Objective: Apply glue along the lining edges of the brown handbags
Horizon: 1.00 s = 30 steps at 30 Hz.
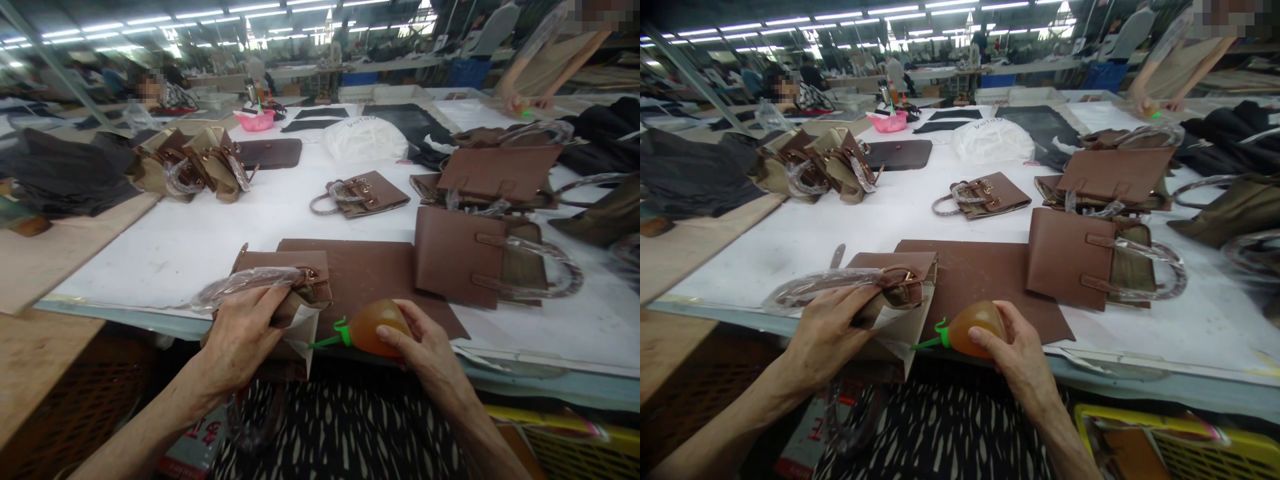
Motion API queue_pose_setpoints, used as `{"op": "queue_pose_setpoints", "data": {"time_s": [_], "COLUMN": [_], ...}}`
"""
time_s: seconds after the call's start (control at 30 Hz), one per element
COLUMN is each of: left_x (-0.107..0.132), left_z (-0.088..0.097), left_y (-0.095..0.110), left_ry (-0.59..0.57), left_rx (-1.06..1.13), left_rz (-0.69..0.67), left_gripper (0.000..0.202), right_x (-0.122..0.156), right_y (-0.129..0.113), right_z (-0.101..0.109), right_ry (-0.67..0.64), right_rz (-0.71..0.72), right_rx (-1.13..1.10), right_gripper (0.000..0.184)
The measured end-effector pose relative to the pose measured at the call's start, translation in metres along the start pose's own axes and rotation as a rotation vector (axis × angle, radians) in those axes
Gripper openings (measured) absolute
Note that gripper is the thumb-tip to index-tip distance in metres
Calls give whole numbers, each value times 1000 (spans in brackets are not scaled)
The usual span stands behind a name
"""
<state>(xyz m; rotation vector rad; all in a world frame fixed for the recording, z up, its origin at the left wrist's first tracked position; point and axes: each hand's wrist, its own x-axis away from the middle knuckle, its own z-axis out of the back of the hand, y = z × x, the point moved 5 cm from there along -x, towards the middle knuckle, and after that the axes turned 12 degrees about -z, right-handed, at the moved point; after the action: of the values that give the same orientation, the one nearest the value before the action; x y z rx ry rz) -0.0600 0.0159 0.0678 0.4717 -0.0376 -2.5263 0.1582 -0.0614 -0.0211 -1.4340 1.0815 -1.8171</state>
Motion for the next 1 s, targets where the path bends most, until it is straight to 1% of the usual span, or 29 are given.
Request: {"op": "queue_pose_setpoints", "data": {"time_s": [0.2, 0.47, 0.6, 0.7, 0.9, 1.0], "left_x": [0, 1, 1, 2, 2, 1], "left_z": [2, 3, 2, 1, 2, 3], "left_y": [2, 1, 1, 2, 2, 3], "left_ry": [12, 43, 36, 34, 57, 57], "left_rx": [-19, -47, -38, -36, -53, -47], "left_rz": [-25, -45, -43, -52, -69, -71], "left_gripper": [40, 39, 43, 45, 41, 41], "right_x": [8, 23, 27, 23, 5, 3], "right_y": [7, 2, 10, 15, 13, 15], "right_z": [-1, 2, -3, -4, 2, 4], "right_ry": [-19, -7, -18, -9, 92, 113], "right_rz": [-51, -23, -20, -18, -3, -14], "right_rx": [31, 36, 31, 23, -16, -22], "right_gripper": [41, 41, 41, 41, 43, 44]}}
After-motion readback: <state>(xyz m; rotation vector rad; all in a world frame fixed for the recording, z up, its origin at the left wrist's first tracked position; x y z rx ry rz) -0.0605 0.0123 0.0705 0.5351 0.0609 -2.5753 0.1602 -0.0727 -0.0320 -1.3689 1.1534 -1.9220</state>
